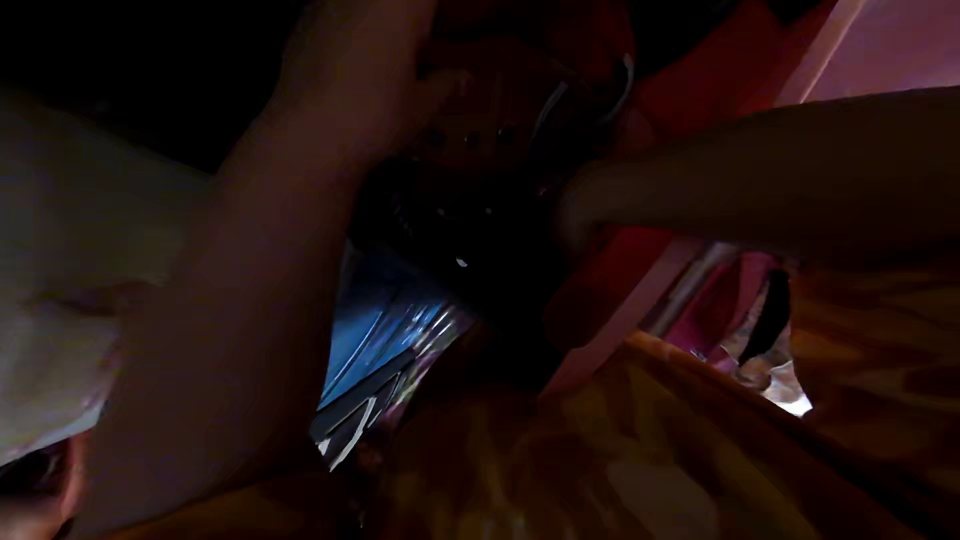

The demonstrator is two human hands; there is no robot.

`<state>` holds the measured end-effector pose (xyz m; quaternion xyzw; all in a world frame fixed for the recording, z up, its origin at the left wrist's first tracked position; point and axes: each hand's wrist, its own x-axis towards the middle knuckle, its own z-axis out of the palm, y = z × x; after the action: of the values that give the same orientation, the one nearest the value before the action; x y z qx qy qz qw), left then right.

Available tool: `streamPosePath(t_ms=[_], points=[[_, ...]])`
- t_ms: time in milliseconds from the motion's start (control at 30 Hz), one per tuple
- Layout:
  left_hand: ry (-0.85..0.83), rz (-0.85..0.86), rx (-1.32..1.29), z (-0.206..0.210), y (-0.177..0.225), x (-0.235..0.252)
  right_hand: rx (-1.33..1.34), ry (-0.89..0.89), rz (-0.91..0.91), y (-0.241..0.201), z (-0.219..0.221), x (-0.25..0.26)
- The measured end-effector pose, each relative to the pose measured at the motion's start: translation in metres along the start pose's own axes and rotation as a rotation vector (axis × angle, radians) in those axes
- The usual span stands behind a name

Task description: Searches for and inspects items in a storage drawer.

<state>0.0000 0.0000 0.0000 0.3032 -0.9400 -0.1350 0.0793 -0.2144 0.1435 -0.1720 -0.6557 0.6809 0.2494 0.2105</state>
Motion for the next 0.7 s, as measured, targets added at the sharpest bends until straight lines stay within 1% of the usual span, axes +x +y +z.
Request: streamPosePath(t_ms=[33, 67, 100, 133, 167, 200, 233, 300, 333, 367, 433, 533, 567, 633, 667, 700], points=[[0.035, 0.047, 0.025, 0.008, -0.018, 0.001, -0.04, -0.041, -0.191, 0.01, -0.022, -0.011], [0.022, 0.025, 0.029, 0.007, -0.017, 0.002, 0.003, -0.02, -0.371, 0.019, -0.042, -0.023], [-0.017, -0.032, -0.002, -0.002, 0.0, 0.004, 0.062, -0.064, -0.445, 0.017, -0.07, -0.042], [-0.071, -0.119, -0.063, -0.015, 0.029, 0.007, 0.075, -0.308, -0.372, 0.003, -0.119, -0.067], [-0.091, -0.18, -0.079, -0.023, 0.048, 0.01, 0.131, -0.422, -0.338, -0.004, -0.153, -0.085], [-0.077, -0.197, -0.086, -0.026, 0.059, 0.012, 0.231, -0.431, -0.393, 0.001, -0.175, -0.102], [-0.053, -0.18, -0.095, -0.027, 0.063, 0.011, 0.375, -0.353, -0.51, 0.014, -0.186, -0.114], [0.003, -0.088, -0.121, -0.028, 0.063, 0.008, 0.612, -0.065, -0.873, 0.046, -0.187, -0.116], [0.043, -0.026, -0.129, -0.028, 0.062, 0.005, 0.672, 0.074, -1.003, 0.057, -0.186, -0.112], [0.108, 0.045, -0.139, -0.027, 0.058, 0.003, 0.712, 0.173, -1.052, 0.063, -0.187, -0.112], [0.258, 0.15, -0.203, -0.025, 0.053, 0.001, 0.777, 0.265, -1.034, 0.07, -0.189, -0.115], [0.503, 0.224, -0.328, -0.025, 0.055, -0.006, 0.812, 0.282, -0.962, 0.07, -0.191, -0.118], [0.553, 0.264, -0.359, -0.026, 0.056, -0.011, 0.82, 0.278, -0.947, 0.069, -0.192, -0.118], [0.562, 0.363, -0.374, -0.026, 0.062, -0.019, 0.847, 0.268, -0.933, 0.069, -0.193, -0.117], [0.545, 0.391, -0.339, -0.025, 0.066, -0.022, 0.877, 0.272, -0.938, 0.069, -0.194, -0.117], [0.524, 0.382, -0.292, -0.023, 0.07, -0.025, 0.906, 0.268, -0.94, 0.068, -0.194, -0.117]])
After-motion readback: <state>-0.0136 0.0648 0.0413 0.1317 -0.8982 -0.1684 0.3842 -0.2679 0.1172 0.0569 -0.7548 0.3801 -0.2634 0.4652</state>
